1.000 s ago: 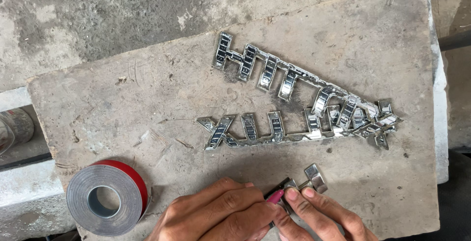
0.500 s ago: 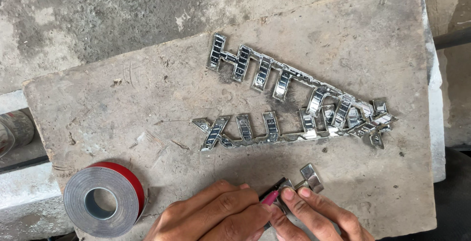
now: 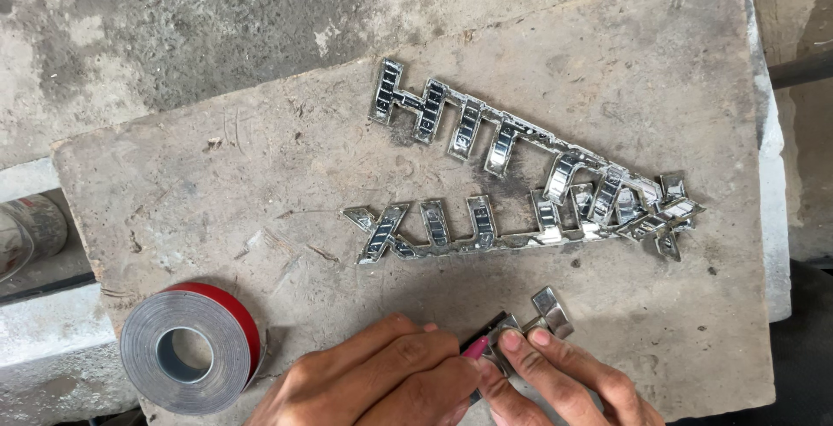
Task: The person applies double-sided adhesive tape to the back of chrome metal letters using a utility knife to press and trim the tape. The letters are handled one at a time and placed on a wooden board.
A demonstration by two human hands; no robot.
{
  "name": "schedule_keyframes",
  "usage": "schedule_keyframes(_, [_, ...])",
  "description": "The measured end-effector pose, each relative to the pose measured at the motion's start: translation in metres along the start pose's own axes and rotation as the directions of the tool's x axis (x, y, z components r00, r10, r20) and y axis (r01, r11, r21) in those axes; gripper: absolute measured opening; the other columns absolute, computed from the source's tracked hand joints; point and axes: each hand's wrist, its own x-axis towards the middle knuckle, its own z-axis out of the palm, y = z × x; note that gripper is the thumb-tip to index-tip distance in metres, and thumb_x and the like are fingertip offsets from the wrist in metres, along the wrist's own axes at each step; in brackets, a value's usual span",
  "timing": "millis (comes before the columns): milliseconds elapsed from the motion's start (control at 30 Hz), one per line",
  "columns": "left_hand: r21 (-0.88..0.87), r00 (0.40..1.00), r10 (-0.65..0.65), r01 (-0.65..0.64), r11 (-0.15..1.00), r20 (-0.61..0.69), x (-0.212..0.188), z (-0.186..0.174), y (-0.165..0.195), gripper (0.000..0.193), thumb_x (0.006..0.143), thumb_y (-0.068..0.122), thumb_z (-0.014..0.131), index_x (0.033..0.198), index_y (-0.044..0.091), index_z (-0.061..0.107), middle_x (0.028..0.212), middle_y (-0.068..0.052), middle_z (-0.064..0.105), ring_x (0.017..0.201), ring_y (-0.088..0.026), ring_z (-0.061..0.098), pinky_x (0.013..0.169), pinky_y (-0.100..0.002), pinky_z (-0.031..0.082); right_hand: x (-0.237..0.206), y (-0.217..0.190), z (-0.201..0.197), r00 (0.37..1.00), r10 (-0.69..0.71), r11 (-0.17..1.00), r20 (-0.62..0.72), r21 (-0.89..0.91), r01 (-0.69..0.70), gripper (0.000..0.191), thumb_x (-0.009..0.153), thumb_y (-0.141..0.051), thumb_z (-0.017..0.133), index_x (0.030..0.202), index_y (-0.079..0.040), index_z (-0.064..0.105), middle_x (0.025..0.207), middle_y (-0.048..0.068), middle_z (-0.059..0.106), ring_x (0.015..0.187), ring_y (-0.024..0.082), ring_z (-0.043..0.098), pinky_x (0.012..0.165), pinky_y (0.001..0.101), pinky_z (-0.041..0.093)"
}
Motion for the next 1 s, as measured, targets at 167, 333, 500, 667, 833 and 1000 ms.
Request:
schedule_keyframes(167, [-0.050, 0.999, -0.019, 0.021, 0.999, 0.039, 0.000, -0.004, 0.000, 0.016, 0.088, 0.012, 0.080, 0.101, 0.003, 0.076, 0.098, -0.015, 0.076, 0.093, -0.030, 0.079, 0.080, -0.039, 0.067, 0.004, -0.002, -0.004, 0.999, 0.016, 1.000, 0.040, 0.007, -0.016, 0.021, 0.094, -0.030, 0.059, 0.107, -0.031, 0.075, 0.116, -0.009, 0.070, 0.116, 0.007, 0.057, 0.094, 0.0229, 0.053])
schedule_keyframes(333, [-0.225, 0.993, -0.115, 0.114, 0.968, 0.008, 0.010, -0.010, 0.001, 0.013, 0.091, 0.013, 0.079, 0.100, 0.004, 0.075, 0.096, -0.011, 0.079, 0.090, -0.023, 0.082, 0.078, -0.035, 0.069, 0.009, -0.003, -0.005, 0.999, -0.023, 1.000, -0.037, -0.017, 0.023, 0.025, 0.095, -0.031, 0.063, 0.118, -0.031, 0.073, 0.118, -0.009, 0.070, 0.116, 0.008, 0.057, 0.092, 0.0226, 0.054])
schedule_keyframes(500, [-0.394, 0.970, -0.244, 0.221, 0.892, -0.008, 0.026, -0.027, 0.011, 0.022, 0.086, 0.023, 0.080, 0.103, 0.009, 0.079, 0.090, -0.008, 0.076, 0.081, -0.017, 0.078, 0.066, -0.030, 0.064, 0.008, -0.005, -0.006, 0.998, 0.004, 1.000, -0.064, 0.008, -0.004, 0.033, 0.089, -0.034, 0.072, 0.122, -0.032, 0.070, 0.122, -0.009, 0.067, 0.118, 0.009, 0.055, 0.094, 0.0230, 0.053])
schedule_keyframes(667, [-0.594, 0.933, -0.308, 0.355, 0.722, 0.184, 0.029, -0.022, -0.005, 0.023, 0.090, 0.028, 0.077, 0.104, 0.010, 0.080, 0.093, -0.004, 0.081, 0.076, -0.013, 0.076, 0.065, -0.029, 0.062, 0.009, 0.001, -0.001, 0.992, -0.085, 0.995, -0.091, -0.064, 0.079, 0.030, 0.092, -0.029, 0.075, 0.122, -0.031, 0.072, 0.123, -0.010, 0.066, 0.117, 0.009, 0.056, 0.092, 0.0235, 0.054])
schedule_keyframes(833, [-0.694, 0.923, -0.323, 0.374, 0.616, 0.211, 0.017, -0.019, -0.014, 0.023, 0.094, 0.024, 0.074, 0.100, 0.002, 0.075, 0.092, -0.007, 0.075, 0.085, -0.017, 0.072, 0.074, -0.033, 0.057, 0.005, 0.002, -0.007, 0.999, -0.052, 0.999, -0.006, 0.005, 0.052, 0.030, 0.097, -0.032, 0.063, 0.126, -0.030, 0.069, 0.128, -0.009, 0.064, 0.123, 0.010, 0.053, 0.097, 0.0240, 0.052])
schedule_keyframes(1000, [-0.614, 0.868, -0.423, 0.486, 0.622, 0.258, 0.019, -0.012, -0.009, 0.015, 0.099, 0.018, 0.067, 0.099, 0.004, 0.071, 0.093, -0.005, 0.070, 0.091, -0.016, 0.068, 0.082, -0.032, 0.055, 0.004, -0.001, -0.008, 0.999, -0.025, 1.000, 0.032, 0.015, 0.025, 0.030, 0.098, -0.031, 0.058, 0.126, -0.032, 0.069, 0.128, -0.009, 0.064, 0.124, 0.009, 0.053, 0.098, 0.0241, 0.052])
